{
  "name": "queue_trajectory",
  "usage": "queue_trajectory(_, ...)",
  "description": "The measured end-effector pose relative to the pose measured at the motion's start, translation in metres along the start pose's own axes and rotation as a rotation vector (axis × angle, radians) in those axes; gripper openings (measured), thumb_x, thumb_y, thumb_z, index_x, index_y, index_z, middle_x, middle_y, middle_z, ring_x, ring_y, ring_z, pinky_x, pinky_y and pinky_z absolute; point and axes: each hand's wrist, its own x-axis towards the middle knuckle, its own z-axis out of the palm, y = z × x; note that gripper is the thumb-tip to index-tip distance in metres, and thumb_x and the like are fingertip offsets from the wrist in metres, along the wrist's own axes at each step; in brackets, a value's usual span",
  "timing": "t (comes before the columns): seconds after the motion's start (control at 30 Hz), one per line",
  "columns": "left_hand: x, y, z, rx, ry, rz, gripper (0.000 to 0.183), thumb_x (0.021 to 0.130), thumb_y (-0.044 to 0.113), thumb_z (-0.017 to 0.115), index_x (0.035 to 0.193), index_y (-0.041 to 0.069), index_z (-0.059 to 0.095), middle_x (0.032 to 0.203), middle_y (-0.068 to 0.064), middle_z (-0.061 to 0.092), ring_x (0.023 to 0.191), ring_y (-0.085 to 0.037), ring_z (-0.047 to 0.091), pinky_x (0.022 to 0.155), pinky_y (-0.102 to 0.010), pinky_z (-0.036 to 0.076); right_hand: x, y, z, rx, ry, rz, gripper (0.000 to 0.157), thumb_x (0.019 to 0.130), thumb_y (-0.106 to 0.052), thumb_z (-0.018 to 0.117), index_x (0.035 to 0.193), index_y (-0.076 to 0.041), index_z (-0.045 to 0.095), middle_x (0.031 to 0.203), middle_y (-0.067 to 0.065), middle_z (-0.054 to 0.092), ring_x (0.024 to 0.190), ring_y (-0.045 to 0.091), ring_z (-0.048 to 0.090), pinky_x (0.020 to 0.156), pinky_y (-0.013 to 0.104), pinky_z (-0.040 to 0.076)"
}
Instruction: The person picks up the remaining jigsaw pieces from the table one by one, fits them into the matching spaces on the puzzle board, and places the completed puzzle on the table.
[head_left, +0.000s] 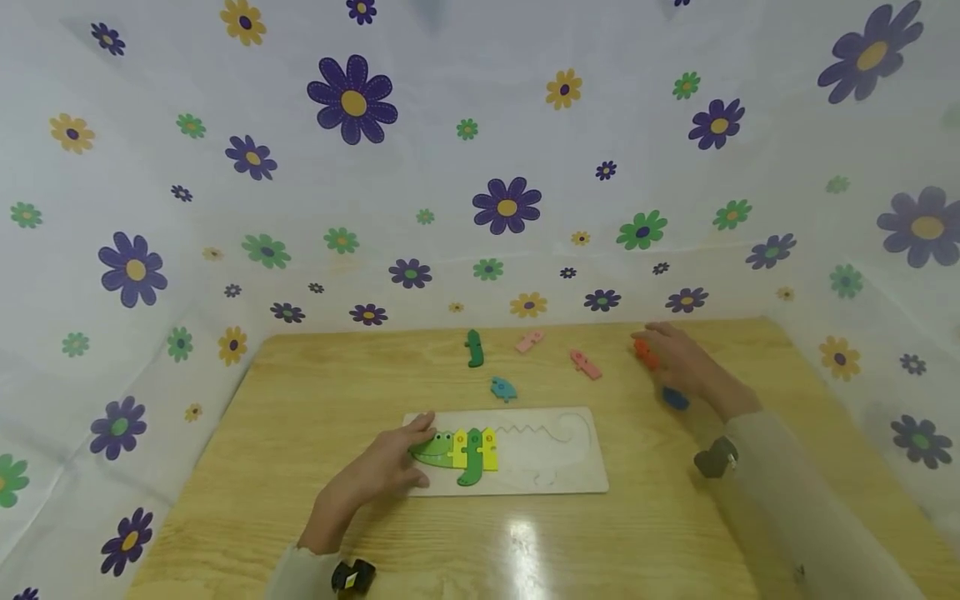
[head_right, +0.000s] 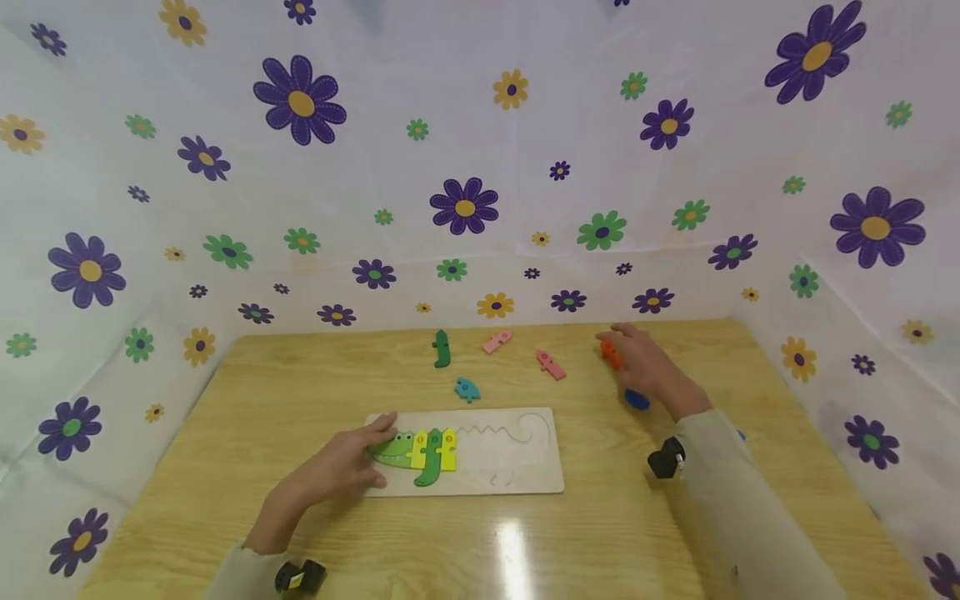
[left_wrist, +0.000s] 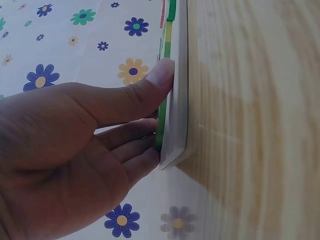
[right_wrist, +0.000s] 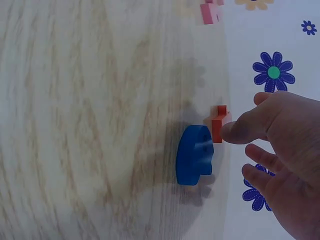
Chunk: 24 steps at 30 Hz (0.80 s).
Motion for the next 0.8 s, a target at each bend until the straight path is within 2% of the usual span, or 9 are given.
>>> queue_trajectory(0.23,0.001,0.000,-0.001,-0.012,-0.002,-0.005,0.074,0.080,0.001,0.085,0.144,-0.011,0.050,0.163,-0.022,0.030,0.151,-0.039,0.028,0.119,-0.052,0.030,0.006,0.001,-0.002,0.018,-0.067,0.037,0.065,0.076,0.022,0.063,0.139,0.009,0.054,0.145,0.037,0.043,0.131,0.058,0.042,0.109,0.070,0.037)
queue_trajectory(0.53,0.000,0.001,-0.005,-0.008,0.008,0.000,0.072,0.081,0.001,0.084,0.145,-0.010,0.050,0.164,-0.020,0.030,0.150,-0.039,0.029,0.117,-0.052,0.032,0.014,0.004,-0.004,0.036,-0.044,-0.019,0.062,0.073,0.020,0.067,0.133,0.010,0.058,0.135,0.036,0.053,0.125,0.054,0.050,0.106,0.067,0.042)
queue_trajectory(0.67,-0.001,0.002,-0.006,-0.018,0.001,-0.006,0.072,0.081,0.001,0.084,0.144,-0.010,0.050,0.163,-0.021,0.030,0.150,-0.040,0.029,0.118,-0.053,0.031,0.015,0.001,-0.004,0.064,-0.072,0.013,0.064,0.072,0.021,0.066,0.135,0.009,0.058,0.139,0.037,0.050,0.127,0.056,0.048,0.106,0.068,0.042)
queue_trajectory(0.8,0.000,0.002,-0.004,-0.023,-0.008,-0.003,0.074,0.081,0.002,0.084,0.145,-0.010,0.050,0.163,-0.021,0.030,0.150,-0.040,0.028,0.119,-0.053,0.028,0.015,0.002,-0.005,0.088,-0.128,0.085,0.065,0.074,0.019,0.066,0.138,0.007,0.057,0.146,0.037,0.044,0.129,0.057,0.046,0.106,0.069,0.041)
